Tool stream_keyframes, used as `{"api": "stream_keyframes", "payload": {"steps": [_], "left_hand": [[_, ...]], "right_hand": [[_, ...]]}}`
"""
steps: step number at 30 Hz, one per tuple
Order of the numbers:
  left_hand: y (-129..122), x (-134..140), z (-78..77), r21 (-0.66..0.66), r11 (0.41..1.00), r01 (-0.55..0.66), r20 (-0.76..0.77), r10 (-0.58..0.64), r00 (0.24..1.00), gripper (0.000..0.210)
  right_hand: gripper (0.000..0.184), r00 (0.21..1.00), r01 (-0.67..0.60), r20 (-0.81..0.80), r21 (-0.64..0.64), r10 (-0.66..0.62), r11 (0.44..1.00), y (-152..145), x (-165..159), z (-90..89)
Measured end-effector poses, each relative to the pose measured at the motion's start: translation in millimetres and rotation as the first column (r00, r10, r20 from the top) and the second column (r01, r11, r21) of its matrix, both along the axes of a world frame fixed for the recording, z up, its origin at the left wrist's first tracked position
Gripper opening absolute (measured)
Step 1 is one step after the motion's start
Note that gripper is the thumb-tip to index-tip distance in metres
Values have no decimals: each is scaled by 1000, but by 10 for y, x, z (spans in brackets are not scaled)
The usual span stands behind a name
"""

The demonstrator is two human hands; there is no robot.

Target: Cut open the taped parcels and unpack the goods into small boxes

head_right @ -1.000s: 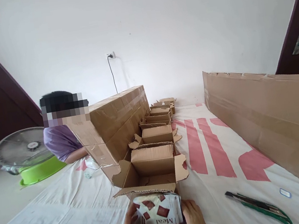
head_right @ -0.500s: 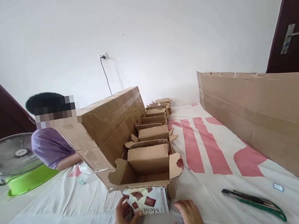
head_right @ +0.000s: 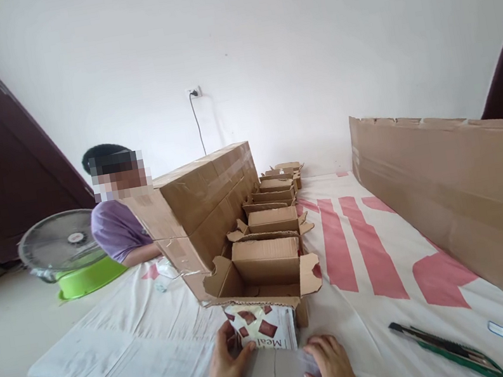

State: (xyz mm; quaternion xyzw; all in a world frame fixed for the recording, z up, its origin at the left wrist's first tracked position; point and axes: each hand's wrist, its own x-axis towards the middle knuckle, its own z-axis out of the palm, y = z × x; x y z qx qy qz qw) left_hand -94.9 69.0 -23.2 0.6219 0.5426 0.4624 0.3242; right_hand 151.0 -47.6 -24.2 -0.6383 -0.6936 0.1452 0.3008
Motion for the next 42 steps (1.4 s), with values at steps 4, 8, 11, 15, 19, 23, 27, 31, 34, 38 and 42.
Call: {"api": "stream_keyframes", "payload": {"steps": [4,8,11,15,19,23,27,31,34,38,42], "left_hand": [[-27,20,-64,85,996,-13,-15,15,1000,69],[-28,0,-159,274,960,-52,-56,70,996,65],[-47,-16,-151,362,932,23,-197,52,979,50],[-98,15,-62,394,912,114,-383,51,922,47],[-121,52,-16,388,908,159,-479,51,876,55],[-98,60,-38,386,910,150,-499,69,864,57],[-52,77,-66,379,915,141,-518,83,851,56],[-31,105,-85,337,937,95,-518,100,850,55],[-44,112,-100,349,935,64,-479,120,870,55],[-67,97,-123,379,922,71,-440,112,891,54],[-67,76,-159,378,922,82,-420,92,903,56]], "right_hand": [[35,999,-27,23,44,26,999,-1,30,-62],[30,999,-33,41,74,30,997,-2,41,-114],[26,998,-29,58,87,24,996,0,25,-113],[24,997,-32,74,95,25,995,0,12,-109],[23,996,-36,83,109,27,993,7,32,-146],[22,996,-62,77,113,53,992,11,48,-175],[21,996,-41,77,90,34,995,5,31,-146],[19,997,-43,68,69,38,997,-2,22,-105],[19,997,-39,67,79,33,996,-4,19,-99],[18,997,-30,68,84,24,996,-1,21,-104],[18,997,-52,55,61,48,997,3,38,-102]]}}
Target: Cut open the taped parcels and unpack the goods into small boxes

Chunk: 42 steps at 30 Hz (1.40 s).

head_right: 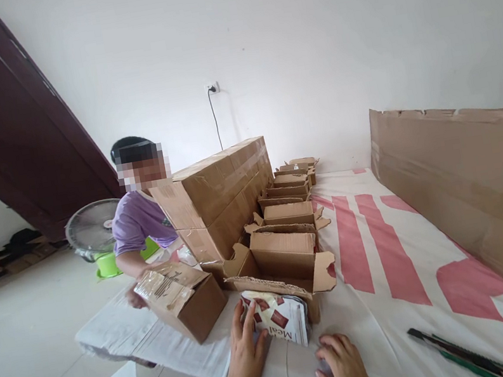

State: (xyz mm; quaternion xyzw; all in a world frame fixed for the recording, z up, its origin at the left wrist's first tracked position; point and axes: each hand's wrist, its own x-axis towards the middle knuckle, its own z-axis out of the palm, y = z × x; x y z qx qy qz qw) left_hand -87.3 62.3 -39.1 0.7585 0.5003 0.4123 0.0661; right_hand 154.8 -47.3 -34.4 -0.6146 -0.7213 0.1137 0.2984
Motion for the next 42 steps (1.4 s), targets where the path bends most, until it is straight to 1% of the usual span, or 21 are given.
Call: {"api": "stream_keyframes", "payload": {"steps": [3,6,9,13,16,20,22,23,25,26,27,29,30,32,34,36,38,40,42], "left_hand": [[7,-13,-24,-10,1000,1,23,0,1000,57],[5,-21,-17,-23,1000,22,37,-21,999,57],[-6,-20,26,-45,998,34,44,-32,999,55],[-33,-6,100,-54,998,34,68,-30,997,52],[-94,-15,142,15,1000,13,103,-14,995,48],[-238,-141,227,175,985,-16,98,-1,995,39],[-292,-273,322,279,957,-77,93,53,994,37],[-300,-354,387,335,934,-127,99,99,990,37],[-266,-540,544,424,868,-258,129,224,966,40],[-224,-640,629,444,834,-326,144,293,945,44],[-169,-740,715,445,806,-391,156,360,920,48],[-35,-929,868,379,786,-488,152,467,871,53],[33,-1012,928,322,791,-521,136,505,852,52],[150,-1143,1003,209,825,-526,90,519,850,45],[221,-1214,1018,128,862,-491,93,482,871,40],[244,-1229,989,115,871,-478,162,458,874,38],[233,-1210,940,169,847,-505,244,460,854,36],[209,-1190,896,249,800,-546,305,470,828,32],[186,-1191,874,299,758,-580,338,484,807,28]], "right_hand": [[17,1000,2,0,-9,-2,1000,1,10,-5],[18,1000,-9,-11,4,9,1000,0,12,-18],[19,1000,5,-20,24,-5,1000,-4,-2,-9],[17,999,32,-21,34,-32,999,-17,-34,50],[17,999,31,-35,33,-30,999,-28,-41,93],[16,999,24,-46,13,-23,1000,-45,-41,126],[16,998,37,-53,16,-36,999,-54,-50,142],[17,997,42,-59,19,-41,999,-59,-56,152],[17,996,47,-72,24,-46,999,-68,-69,172],[16,996,50,-79,23,-48,998,-72,-74,184],[16,995,51,-85,21,-49,998,-74,-79,195],[16,994,54,-95,12,-53,998,-79,-85,217],[16,993,57,-100,7,-56,998,-81,-87,227],[17,992,60,-109,0,-60,998,-85,-91,244],[17,991,65,-117,-2,-64,998,-91,-95,255],[18,990,66,-122,-2,-65,998,-94,-99,263],[19,990,67,-123,-1,-67,998,-96,-102,267],[19,990,67,-123,0,-67,998,-97,-104,271],[19,990,67,-125,0,-67,998,-97,-105,276]]}}
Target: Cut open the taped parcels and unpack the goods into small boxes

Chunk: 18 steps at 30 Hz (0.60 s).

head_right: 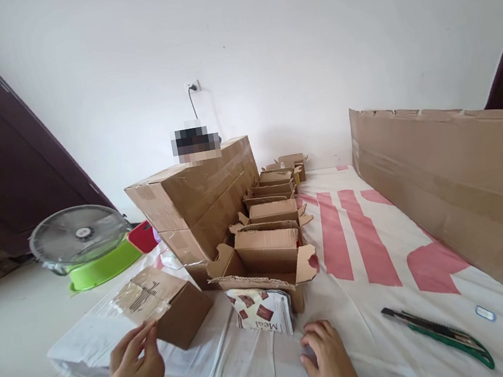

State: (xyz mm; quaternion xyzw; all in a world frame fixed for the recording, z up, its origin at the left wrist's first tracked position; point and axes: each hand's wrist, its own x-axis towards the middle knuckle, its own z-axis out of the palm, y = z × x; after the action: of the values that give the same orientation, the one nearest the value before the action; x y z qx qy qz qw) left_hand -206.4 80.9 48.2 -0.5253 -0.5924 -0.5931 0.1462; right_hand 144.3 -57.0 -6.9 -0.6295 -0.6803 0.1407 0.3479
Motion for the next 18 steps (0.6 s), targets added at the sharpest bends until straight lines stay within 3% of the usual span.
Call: {"api": "stream_keyframes", "payload": {"steps": [4,8,11,14,18], "left_hand": [[-11,-61,48,-35,999,-13,-42,12,999,28],[16,-126,130,-304,953,11,-105,-45,993,40],[49,-157,111,-467,878,103,11,-111,994,47],[87,-176,38,-347,927,140,92,-115,989,43],[130,-223,-16,-75,996,42,-58,-46,997,30]], "right_hand": [[18,1000,-1,-15,0,1,1000,-4,-1,17],[18,999,-3,-35,-8,2,1000,-12,-1,41],[19,999,-6,-51,-10,5,1000,-20,-1,55],[18,998,-11,-67,-16,10,1000,-23,-1,65],[18,997,-20,-74,-29,18,999,-17,4,62]]}}
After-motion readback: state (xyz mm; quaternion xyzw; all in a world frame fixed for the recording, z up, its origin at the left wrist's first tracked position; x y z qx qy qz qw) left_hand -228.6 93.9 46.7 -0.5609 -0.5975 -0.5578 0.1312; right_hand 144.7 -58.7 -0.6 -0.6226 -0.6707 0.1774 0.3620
